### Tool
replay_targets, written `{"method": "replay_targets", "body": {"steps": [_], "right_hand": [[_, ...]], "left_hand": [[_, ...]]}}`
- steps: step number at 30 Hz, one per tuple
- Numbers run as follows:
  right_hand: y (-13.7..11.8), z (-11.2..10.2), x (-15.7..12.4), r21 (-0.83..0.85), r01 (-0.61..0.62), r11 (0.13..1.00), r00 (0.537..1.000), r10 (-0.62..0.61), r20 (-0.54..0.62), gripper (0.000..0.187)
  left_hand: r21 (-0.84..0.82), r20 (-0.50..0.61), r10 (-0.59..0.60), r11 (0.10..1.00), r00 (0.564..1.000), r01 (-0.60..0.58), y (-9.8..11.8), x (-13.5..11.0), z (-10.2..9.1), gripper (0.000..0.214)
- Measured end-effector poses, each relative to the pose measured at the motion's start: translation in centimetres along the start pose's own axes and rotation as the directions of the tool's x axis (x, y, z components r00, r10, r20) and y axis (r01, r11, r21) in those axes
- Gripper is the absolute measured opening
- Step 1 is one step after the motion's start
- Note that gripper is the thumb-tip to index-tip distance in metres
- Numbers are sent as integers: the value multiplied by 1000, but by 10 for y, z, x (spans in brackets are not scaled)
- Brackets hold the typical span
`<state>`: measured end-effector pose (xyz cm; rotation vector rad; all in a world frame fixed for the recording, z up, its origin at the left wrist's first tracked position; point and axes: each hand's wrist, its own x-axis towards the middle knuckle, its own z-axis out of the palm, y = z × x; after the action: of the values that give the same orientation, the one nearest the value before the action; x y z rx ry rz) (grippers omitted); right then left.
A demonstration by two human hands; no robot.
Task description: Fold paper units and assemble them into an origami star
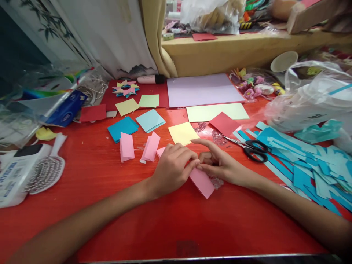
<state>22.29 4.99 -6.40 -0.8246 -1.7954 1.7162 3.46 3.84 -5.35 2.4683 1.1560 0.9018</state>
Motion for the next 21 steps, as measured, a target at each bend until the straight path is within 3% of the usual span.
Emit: {"method": "replay_targets", "body": {"steps": [2, 6, 9, 10, 12, 14, 17, 18, 19, 21], "right_hand": [[-2, -2, 1, -2, 2, 1000, 1000, -2, -20, 53], [-2, -5, 1, -67, -37, 997, 999, 37, -10, 57], [-2, -6, 2, -121, -65, 990, 998, 67, 12, 58], [-2, -6, 2, -116, -57, 992, 998, 57, 5, 56], [-2, -6, 3, -87, -30, 996, 999, 29, -19, 52], [-2, -6, 4, -69, -21, 997, 999, 18, -38, 48], [-3, -5, 5, -86, -43, 995, 998, 38, -52, 38], [-3, -5, 5, -102, -50, 994, 998, 45, -50, 34], [-4, -4, 5, -118, -57, 991, 998, 51, -49, 32], [-4, -4, 5, -138, -71, 988, 997, 64, -54, 30]], "left_hand": [[94, -55, 49, 995, 997, -44, 0, 7, -10, 15], [156, -173, -37, 986, 984, 65, 3, 27, -55, 14], [134, -365, -181, 960, 913, 244, 0, 39, -103, 14], [130, -339, -233, 948, 911, 291, -3, 42, -118, 17], [191, -169, -340, 910, 925, 369, -14, 45, -139, 20], [311, -1, -415, 865, 910, 394, -30, 45, -148, 16], [377, 332, -486, 854, 808, 359, -55, 45, -145, 14], [390, 363, -486, 854, 795, 344, -60, 45, -143, 15], [413, 330, -475, 850, 816, 328, -64, 45, -141, 17], [489, 152, -385, 830, 910, 270, -61, 44, -139, 23]]}}
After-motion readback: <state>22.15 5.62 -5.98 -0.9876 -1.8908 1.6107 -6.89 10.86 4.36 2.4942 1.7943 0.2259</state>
